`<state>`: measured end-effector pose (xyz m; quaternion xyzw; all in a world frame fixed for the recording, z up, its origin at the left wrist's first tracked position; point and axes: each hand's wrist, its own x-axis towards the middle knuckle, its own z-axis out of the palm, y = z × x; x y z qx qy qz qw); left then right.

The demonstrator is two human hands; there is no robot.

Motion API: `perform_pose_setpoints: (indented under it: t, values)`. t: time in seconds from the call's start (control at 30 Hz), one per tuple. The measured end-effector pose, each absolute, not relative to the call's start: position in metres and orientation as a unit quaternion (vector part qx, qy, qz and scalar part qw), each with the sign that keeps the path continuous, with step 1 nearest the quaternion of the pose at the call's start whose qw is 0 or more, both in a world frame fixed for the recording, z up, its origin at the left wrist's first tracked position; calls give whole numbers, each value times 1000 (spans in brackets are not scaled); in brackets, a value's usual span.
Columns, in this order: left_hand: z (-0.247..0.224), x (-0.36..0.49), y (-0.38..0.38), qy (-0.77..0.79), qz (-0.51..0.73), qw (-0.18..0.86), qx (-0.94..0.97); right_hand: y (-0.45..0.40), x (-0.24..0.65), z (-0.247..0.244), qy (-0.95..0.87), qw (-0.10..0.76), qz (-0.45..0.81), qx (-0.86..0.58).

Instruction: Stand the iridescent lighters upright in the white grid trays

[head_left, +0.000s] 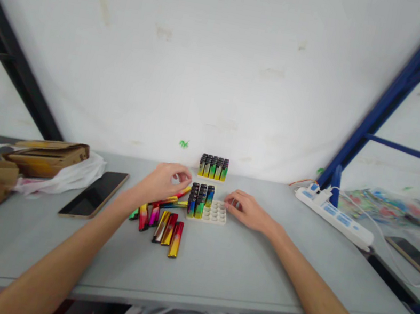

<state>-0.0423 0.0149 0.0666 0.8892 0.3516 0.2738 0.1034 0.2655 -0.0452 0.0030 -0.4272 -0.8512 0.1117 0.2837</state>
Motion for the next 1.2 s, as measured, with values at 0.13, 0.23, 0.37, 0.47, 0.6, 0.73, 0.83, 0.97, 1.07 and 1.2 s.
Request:
perform_pose_setpoints:
  t: [0.13,0.23,0.37,0.47,0.6,0.73,0.83,0.97,1.07,1.2]
  values:
    - [61,-71,30,407,135,111,896,-46,265,2,-848,283,129,-430]
    - [52,-78,35,401,77,112,906,-47,264,1,-847,280,139,-431]
    - [47,-77,35,395,70,95,911,-46,264,0,-848,271,142,-433]
    - [46,-77,34,383,51,103,917,-45,265,-2,-851,270,140,-429]
    - [45,-81,35,390,48,135,910,-43,267,-3,-854,270,137,-423]
    - [50,-80,32,394,142,173,892,-42,267,-3,-854,272,133,-422]
    - [60,-72,24,391,270,214,853,-42,266,-2,-854,272,133,-423]
    - [70,-58,11,380,394,371,750,-43,267,-2,-853,270,143,-423]
    - [71,-51,4,382,407,454,694,-42,267,-2,-853,270,145,-423]
    - [71,-48,0,382,424,404,715,-42,266,-1,-854,265,139,-424]
